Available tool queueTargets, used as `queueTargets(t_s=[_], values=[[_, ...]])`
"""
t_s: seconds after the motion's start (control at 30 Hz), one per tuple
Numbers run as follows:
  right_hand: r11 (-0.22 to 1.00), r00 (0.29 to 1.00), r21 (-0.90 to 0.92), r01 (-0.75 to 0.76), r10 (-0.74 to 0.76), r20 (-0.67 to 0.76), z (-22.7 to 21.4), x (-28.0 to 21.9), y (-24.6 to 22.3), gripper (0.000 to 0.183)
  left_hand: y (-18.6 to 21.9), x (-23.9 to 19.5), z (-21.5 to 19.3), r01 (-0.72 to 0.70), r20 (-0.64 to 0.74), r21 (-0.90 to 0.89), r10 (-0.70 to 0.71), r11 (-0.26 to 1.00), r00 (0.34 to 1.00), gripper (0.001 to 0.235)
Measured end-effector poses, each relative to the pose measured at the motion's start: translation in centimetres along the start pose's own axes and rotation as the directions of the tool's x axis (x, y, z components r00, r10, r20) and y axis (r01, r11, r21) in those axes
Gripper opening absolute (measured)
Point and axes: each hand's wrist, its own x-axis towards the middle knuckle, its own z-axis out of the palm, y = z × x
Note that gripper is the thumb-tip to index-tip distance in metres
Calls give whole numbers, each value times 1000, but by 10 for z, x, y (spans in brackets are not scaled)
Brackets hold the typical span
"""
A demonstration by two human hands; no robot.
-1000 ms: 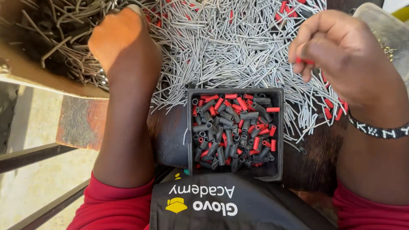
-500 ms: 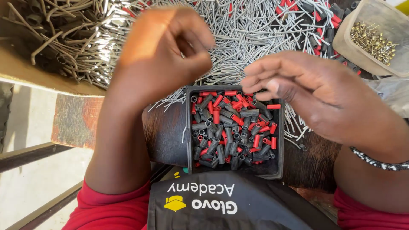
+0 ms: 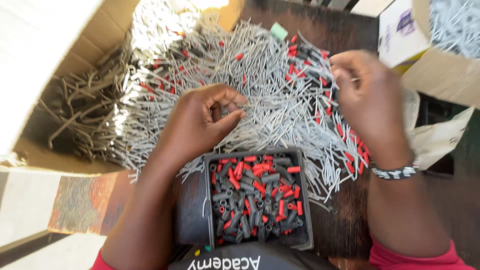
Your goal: Assembling small electrical connectors by inserting metal terminals into plastic sleeves
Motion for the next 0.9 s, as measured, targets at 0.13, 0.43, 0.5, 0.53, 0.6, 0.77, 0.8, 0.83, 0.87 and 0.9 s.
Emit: queueTargets(t_s=[0.13,0.43,0.5,0.53,0.6,0.77,0.8,0.83,0.87,0.9], values=[[998,997,60,37,-41,65,36,19,0,40,-20,6,4,-46,-134,-83,35,995,990,19],[996,993,-85,-12,22,113,102,25,33,19,-54,15,8,8,-212,140,22,990,977,11],[997,995,-49,-54,58,85,102,22,37,14,-54,15,8,14,-205,174,22,985,979,12],[998,995,-41,-56,59,79,103,21,40,14,-53,16,8,13,-203,182,24,983,979,12],[989,991,-147,-25,44,129,104,17,48,11,-51,18,10,-53,-204,303,119,951,972,17],[985,990,-165,-56,77,120,108,14,41,8,-29,41,22,-51,-200,494,170,868,965,24],[980,989,-190,-59,84,123,110,15,42,7,-29,49,25,-31,-198,564,171,825,965,27],[980,990,-188,-58,80,114,113,12,42,7,-29,55,26,-34,-199,570,179,821,964,27],[974,989,-217,-65,91,113,115,12,42,7,-28,62,26,-2,-164,617,132,787,978,32],[967,989,-245,-72,102,111,117,11,42,7,-28,69,27,27,-132,663,81,748,988,38]])
